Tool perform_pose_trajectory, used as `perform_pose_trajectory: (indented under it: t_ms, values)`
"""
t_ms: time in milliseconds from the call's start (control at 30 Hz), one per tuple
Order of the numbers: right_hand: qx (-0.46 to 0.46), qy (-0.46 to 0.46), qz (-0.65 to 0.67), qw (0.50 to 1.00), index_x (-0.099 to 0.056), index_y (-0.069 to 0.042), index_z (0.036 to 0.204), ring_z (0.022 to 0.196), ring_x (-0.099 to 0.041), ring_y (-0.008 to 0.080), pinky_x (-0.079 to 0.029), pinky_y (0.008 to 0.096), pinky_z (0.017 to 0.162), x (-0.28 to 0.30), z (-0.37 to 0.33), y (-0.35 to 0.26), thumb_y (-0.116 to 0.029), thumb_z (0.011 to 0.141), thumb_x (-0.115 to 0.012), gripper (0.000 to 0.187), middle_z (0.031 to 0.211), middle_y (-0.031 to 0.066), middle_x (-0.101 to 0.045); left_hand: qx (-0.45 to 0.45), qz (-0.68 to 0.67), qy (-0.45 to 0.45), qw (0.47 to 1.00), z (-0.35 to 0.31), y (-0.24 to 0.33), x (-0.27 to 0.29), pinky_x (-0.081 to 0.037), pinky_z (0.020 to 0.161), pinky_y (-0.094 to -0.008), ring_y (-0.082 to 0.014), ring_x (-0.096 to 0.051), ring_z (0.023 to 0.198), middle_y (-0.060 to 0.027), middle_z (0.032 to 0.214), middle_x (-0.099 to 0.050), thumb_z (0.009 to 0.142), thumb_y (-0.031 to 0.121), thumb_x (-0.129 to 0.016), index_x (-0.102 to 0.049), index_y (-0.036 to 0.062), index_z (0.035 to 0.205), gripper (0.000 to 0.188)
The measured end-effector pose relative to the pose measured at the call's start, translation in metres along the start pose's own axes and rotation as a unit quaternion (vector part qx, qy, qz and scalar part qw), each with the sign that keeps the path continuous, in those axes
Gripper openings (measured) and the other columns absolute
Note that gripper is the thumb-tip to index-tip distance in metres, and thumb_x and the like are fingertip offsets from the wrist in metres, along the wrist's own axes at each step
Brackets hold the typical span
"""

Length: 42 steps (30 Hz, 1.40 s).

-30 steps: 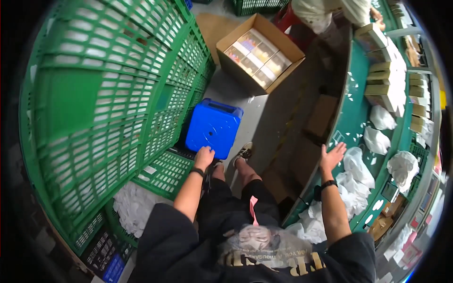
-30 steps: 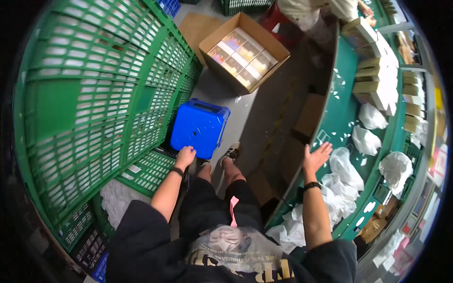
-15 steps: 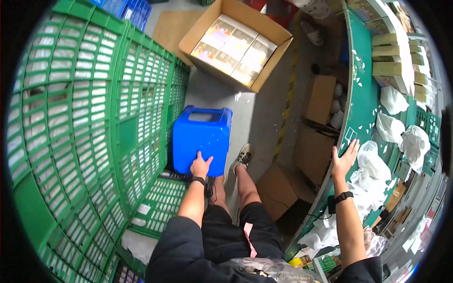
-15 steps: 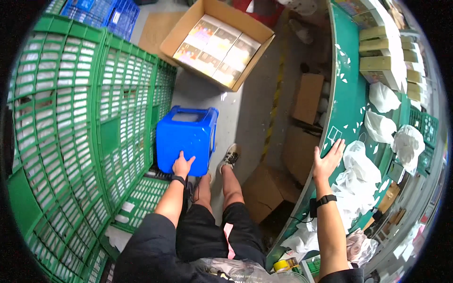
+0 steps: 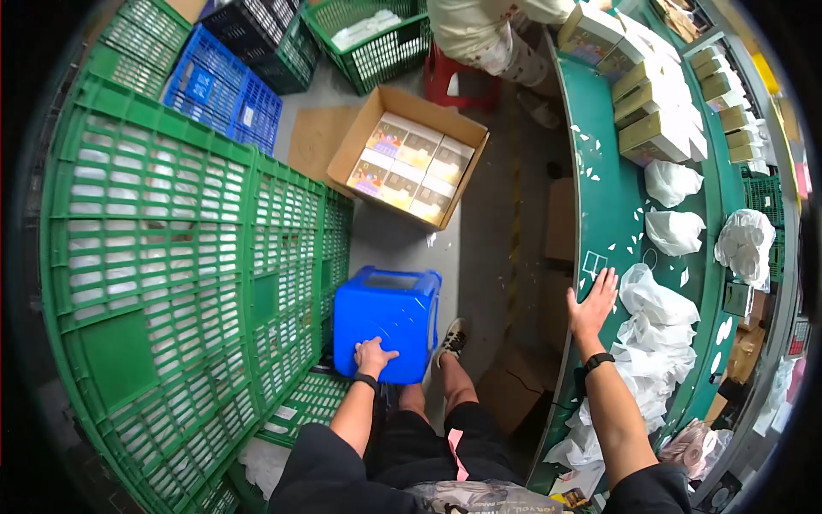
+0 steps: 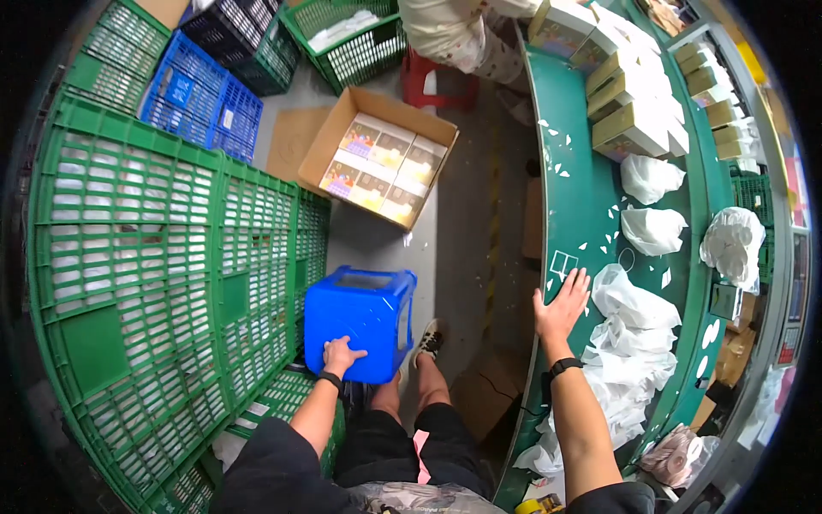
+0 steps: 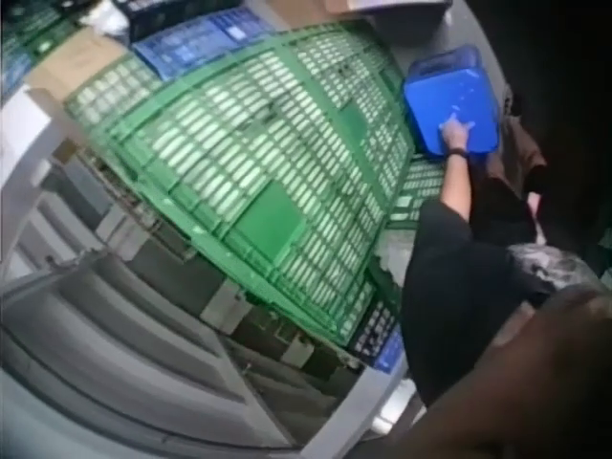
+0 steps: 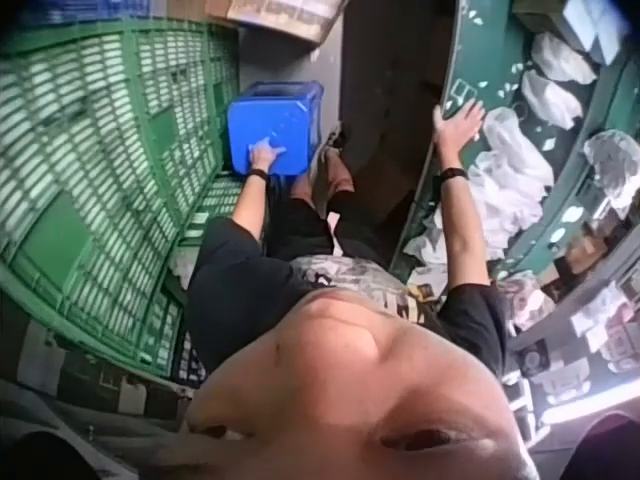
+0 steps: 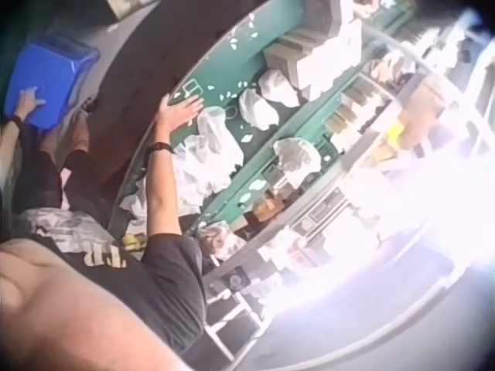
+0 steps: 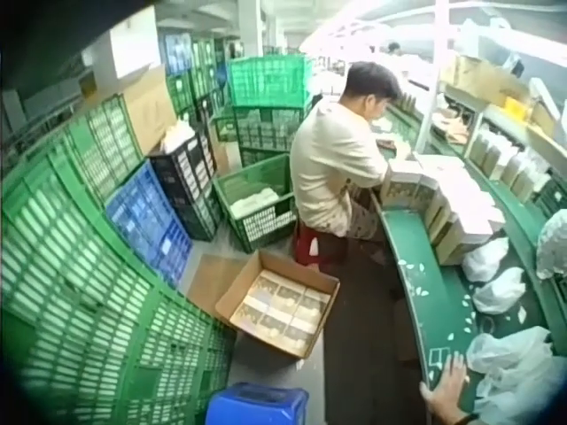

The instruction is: The person packs speakers into a box, folds the flaps, and seals the box with a tape dispenser before moving a blue stool to tape the bottom.

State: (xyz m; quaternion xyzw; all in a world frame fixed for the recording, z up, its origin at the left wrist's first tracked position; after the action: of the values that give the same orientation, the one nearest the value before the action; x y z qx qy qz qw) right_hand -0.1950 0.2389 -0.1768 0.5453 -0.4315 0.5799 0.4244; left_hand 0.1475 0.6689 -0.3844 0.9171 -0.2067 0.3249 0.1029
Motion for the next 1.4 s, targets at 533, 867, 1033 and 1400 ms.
perform_pose_trajectory:
  t_ms: [533,867,1033,1400]
  values:
    - [-0.020,0.002,0.080,0.997,-0.028,0.002,0.150,0.150,-0.015,0.0358,-0.012,0.0501,0.121,0.029,-0.008,0.005,-0.043,0.077,-0.071,0.096,0.160,0.0199,-0.020,-0.277,0.277,0.034,0.919,-0.247,0.162,0.283,-0.053,0.080,-0.0492,-0.0365,-0.063,0.099,-0.0141,0.098,-0.068,0.063,0.065,-0.078,-0.076,0.0186,0.099,0.059]
    - [-0.033,-0.019,0.088,0.995,-0.028,0.002,0.150,0.151,-0.013,0.0348,-0.010,0.0489,0.122,0.028,-0.009,0.013,-0.046,0.077,-0.068,0.096,0.161,0.0199,-0.017,-0.290,0.306,0.204,0.883,-0.351,0.269,0.490,-0.051,0.082,-0.0454,-0.0363,-0.061,0.096,-0.0175,0.096,-0.066,0.065,0.076,-0.071,-0.078,0.0101,0.083,0.069]
    - [-0.027,-0.004,0.086,0.996,-0.029,0.002,0.150,0.150,-0.013,0.0357,-0.010,0.0509,0.122,0.025,-0.009,0.014,-0.046,0.077,-0.069,0.096,0.161,0.0202,-0.018,-0.345,0.260,0.325,0.842,-0.368,0.284,0.601,-0.044,0.099,-0.0463,-0.0439,-0.054,0.110,-0.0196,0.115,-0.059,0.075,0.069,-0.069,-0.077,0.0082,0.082,0.062]
    - [-0.031,-0.033,0.068,0.997,-0.025,0.001,0.151,0.151,-0.012,0.0351,-0.011,0.0496,0.122,0.016,0.002,0.000,-0.043,0.074,-0.073,0.102,0.161,0.0194,-0.017,-0.299,0.127,0.448,0.833,-0.219,0.271,0.822,-0.034,0.109,-0.0540,-0.0449,-0.038,0.138,-0.0341,0.139,-0.047,0.080,0.069,-0.065,-0.064,0.0014,0.069,0.069]
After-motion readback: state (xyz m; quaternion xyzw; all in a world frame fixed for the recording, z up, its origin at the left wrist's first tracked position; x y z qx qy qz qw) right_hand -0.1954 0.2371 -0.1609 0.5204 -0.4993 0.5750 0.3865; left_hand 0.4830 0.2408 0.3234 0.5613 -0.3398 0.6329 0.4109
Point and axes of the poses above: each hand's wrist, its own z-axis towards the middle knuckle, its own x-axis out of the back of the hand, y = z × x, the point moved 9 cm from there along z, towards the middle knuckle
